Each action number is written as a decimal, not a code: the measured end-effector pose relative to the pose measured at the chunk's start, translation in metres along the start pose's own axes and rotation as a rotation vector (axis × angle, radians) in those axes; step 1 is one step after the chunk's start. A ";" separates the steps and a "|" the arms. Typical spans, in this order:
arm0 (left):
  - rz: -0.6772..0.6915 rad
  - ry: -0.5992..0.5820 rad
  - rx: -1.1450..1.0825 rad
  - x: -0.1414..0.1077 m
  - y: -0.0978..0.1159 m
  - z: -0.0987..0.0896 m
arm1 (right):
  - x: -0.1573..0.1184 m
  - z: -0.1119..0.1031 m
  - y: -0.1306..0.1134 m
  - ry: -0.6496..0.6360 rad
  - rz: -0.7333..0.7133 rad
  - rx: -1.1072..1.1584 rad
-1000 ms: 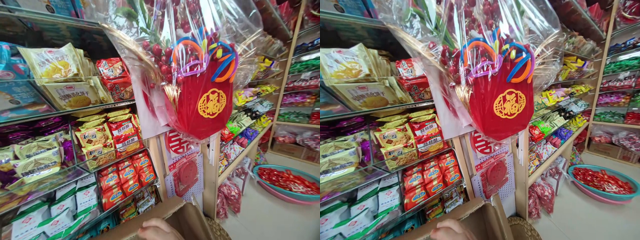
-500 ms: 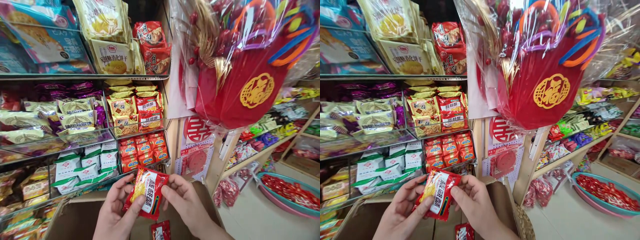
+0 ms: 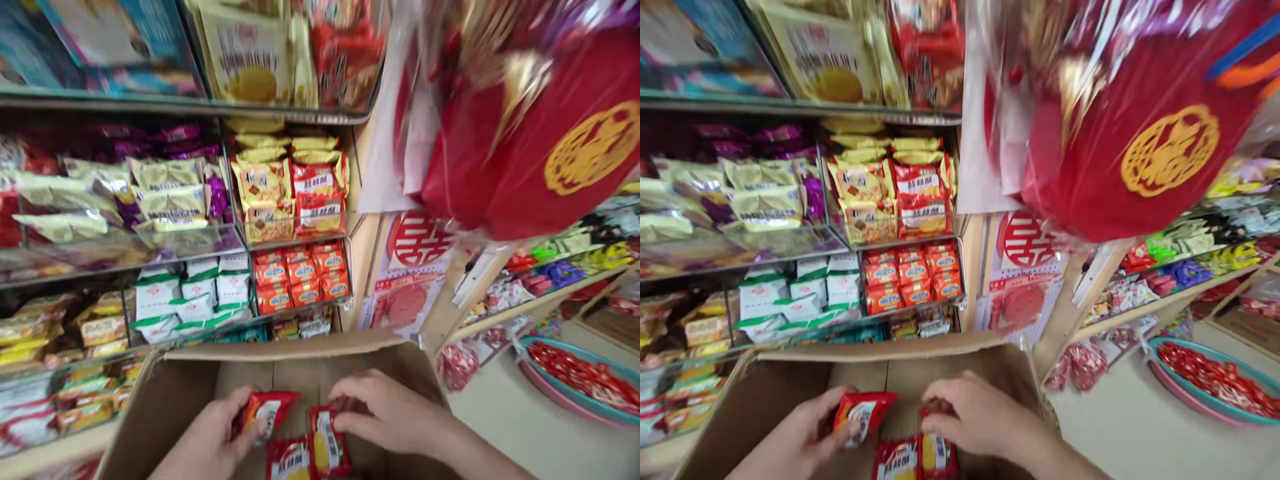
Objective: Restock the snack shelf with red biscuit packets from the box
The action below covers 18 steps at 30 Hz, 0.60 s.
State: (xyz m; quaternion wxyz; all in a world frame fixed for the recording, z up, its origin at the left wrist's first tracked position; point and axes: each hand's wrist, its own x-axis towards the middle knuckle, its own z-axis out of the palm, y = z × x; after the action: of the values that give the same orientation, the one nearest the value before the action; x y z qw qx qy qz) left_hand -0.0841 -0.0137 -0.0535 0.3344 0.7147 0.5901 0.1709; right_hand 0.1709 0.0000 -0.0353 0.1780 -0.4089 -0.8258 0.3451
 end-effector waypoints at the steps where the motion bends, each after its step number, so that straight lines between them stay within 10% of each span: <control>1: -0.025 -0.034 0.236 0.002 -0.016 0.002 | 0.000 0.003 0.010 -0.064 0.027 -0.095; 6: -0.144 -0.231 0.529 0.009 -0.076 0.030 | 0.021 0.045 0.051 -0.371 0.236 -0.375; 15: -0.203 -0.242 0.588 0.005 -0.095 0.051 | 0.057 0.109 0.057 -0.372 0.307 -0.501; 18: -0.191 -0.204 0.590 0.002 -0.091 0.048 | 0.050 0.112 0.053 -0.229 0.260 -0.166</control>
State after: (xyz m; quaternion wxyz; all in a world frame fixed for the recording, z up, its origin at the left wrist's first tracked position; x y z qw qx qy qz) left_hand -0.1191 -0.0180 -0.1499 0.1847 0.7357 0.6418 -0.1123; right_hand 0.1060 0.0154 -0.1509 0.0025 -0.4837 -0.8064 0.3402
